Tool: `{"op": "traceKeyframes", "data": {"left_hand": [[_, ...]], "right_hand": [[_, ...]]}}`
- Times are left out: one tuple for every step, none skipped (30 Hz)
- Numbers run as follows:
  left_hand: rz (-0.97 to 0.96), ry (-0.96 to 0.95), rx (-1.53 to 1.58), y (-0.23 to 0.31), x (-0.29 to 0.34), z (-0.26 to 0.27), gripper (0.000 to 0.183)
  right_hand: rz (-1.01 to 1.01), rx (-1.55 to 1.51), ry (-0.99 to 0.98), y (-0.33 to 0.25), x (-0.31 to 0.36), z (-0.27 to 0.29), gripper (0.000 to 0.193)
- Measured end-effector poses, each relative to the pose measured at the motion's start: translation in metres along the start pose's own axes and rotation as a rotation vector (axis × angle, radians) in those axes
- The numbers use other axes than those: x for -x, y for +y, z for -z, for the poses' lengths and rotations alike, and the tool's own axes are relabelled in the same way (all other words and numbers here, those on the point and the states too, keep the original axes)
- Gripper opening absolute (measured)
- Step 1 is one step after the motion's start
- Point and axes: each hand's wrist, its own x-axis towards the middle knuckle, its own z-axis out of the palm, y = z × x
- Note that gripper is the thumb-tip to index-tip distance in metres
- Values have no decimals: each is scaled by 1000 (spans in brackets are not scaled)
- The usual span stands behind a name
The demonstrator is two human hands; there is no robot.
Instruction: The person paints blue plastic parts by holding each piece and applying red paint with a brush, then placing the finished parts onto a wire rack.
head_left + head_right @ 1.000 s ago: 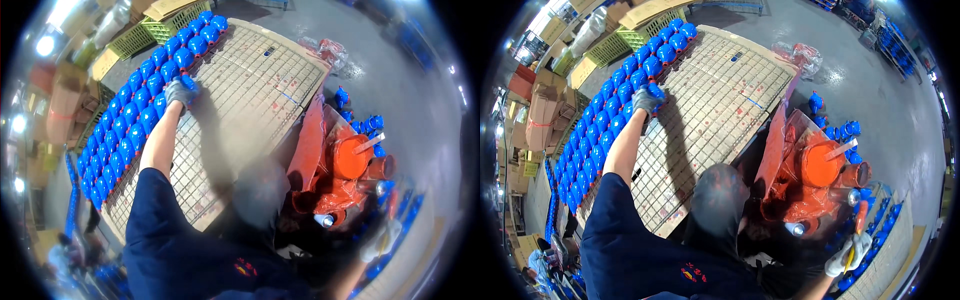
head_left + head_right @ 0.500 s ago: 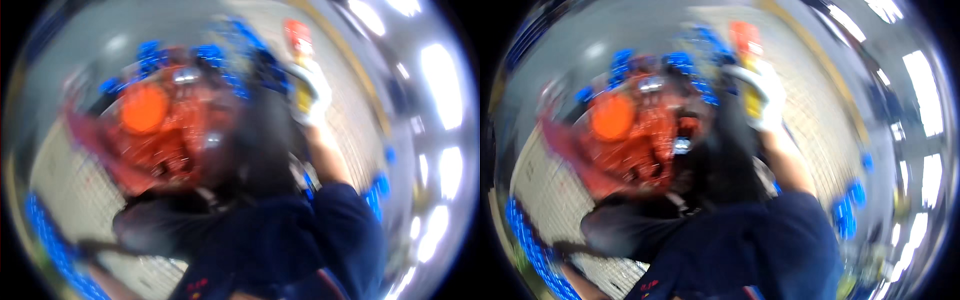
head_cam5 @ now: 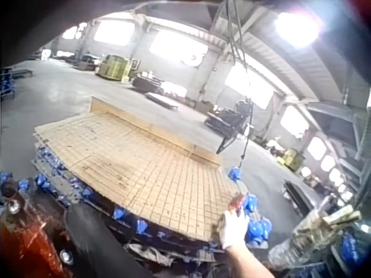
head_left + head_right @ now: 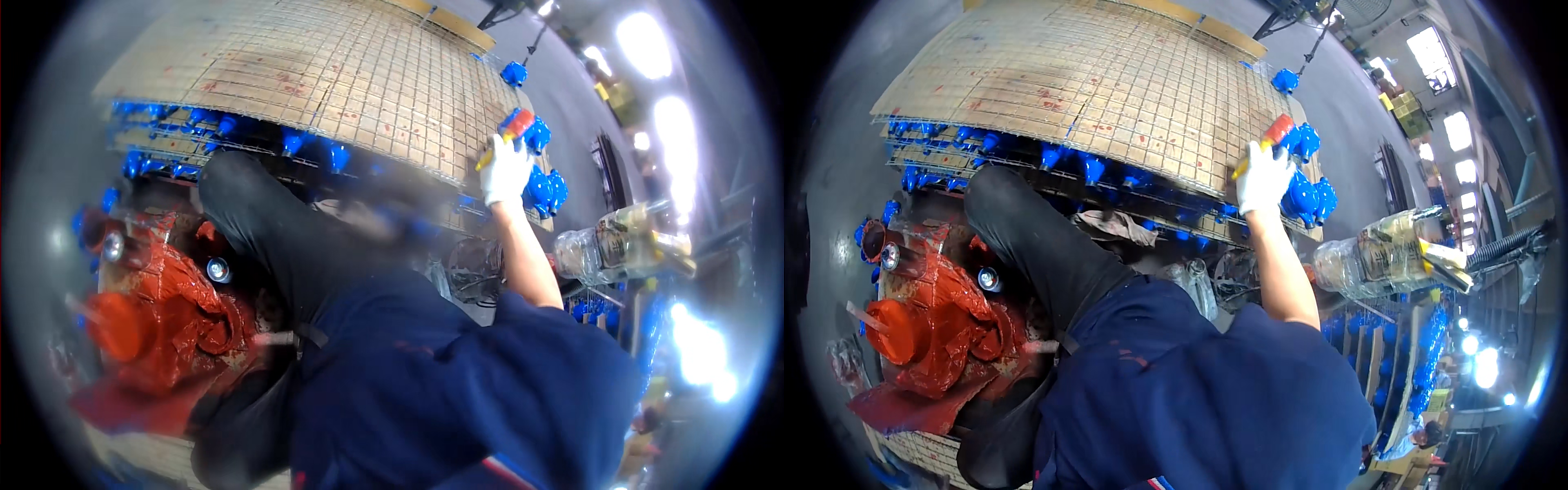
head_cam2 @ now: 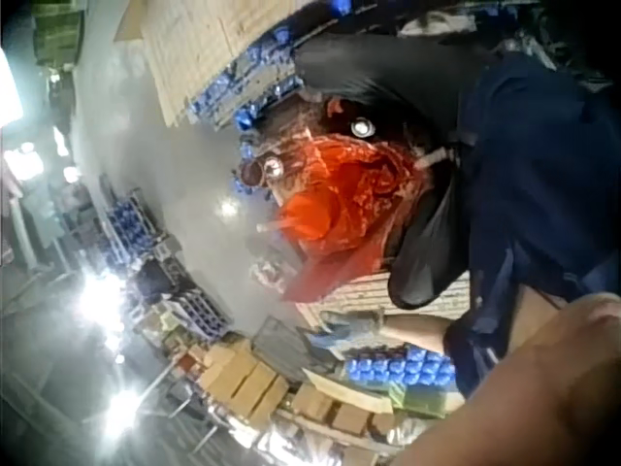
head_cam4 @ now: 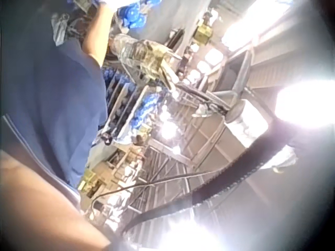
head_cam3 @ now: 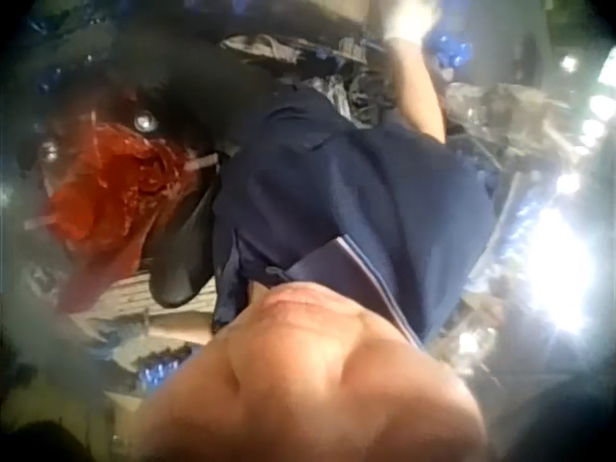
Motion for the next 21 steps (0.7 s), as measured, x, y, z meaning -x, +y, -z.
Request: {"op": "traceKeyframes", "data": {"left_hand": [[13,-17,50,11,-1,0,64],[31,-43,111,16,-2,-3,63],[32,-71,163,18,-1,-6,61],[30,-104,205,22,0,-7,60],[-82,-117,213,26,4,-12,57],[-192,-131,221,32,7,-17,55],[-162,-237,338,8,-1,-28,55],[-148,-227,337,18,8,-27,55],[-148,-271,445,29,19,-28,55],[-148,-305,544,37,26,-24,56],[-260,-270,459,30,25,-25,58],[-253,-256,440,26,32,-24,58],[-204,-245,506,29,41,-19,58],[-159,-230,582,37,44,-20,58],[-108,-220,639,48,45,-22,59],[-76,-251,713,51,49,-25,60],[-42,-280,785,54,53,-28,60],[-33,-269,851,69,56,3,60],[5,-294,895,83,62,1,55],[66,-336,928,101,67,4,50],[102,-452,1082,114,62,4,44]], "right_hand": [[-45,-2,-61,9,15,6,30],[-85,3,-120,12,26,16,30],[-140,91,-223,11,36,28,31],[-195,83,-337,10,38,39,32],[-182,84,-362,13,41,37,31],[-167,84,-386,18,44,33,31],[-172,78,-388,27,52,22,31],[-130,-36,-234,31,54,10,31],[-84,-151,-82,37,53,-2,30],[-60,-196,-68,32,40,1,25],[-54,-322,-52,22,23,17,24],[-46,-449,-39,11,5,31,23],[16,-479,75,-2,-14,27,25],[-11,-668,121,-17,-28,33,24],[13,-816,161,-32,-39,34,21],[36,-975,190,-52,-44,38,18],[25,-1213,200,-78,-51,46,18],[55,-1515,200,-104,-56,57,21],[113,-1626,146,-132,-62,73,21],[176,-1739,86,-158,-66,96,22],[95,-1818,-150,-179,-66,124,23]]}}
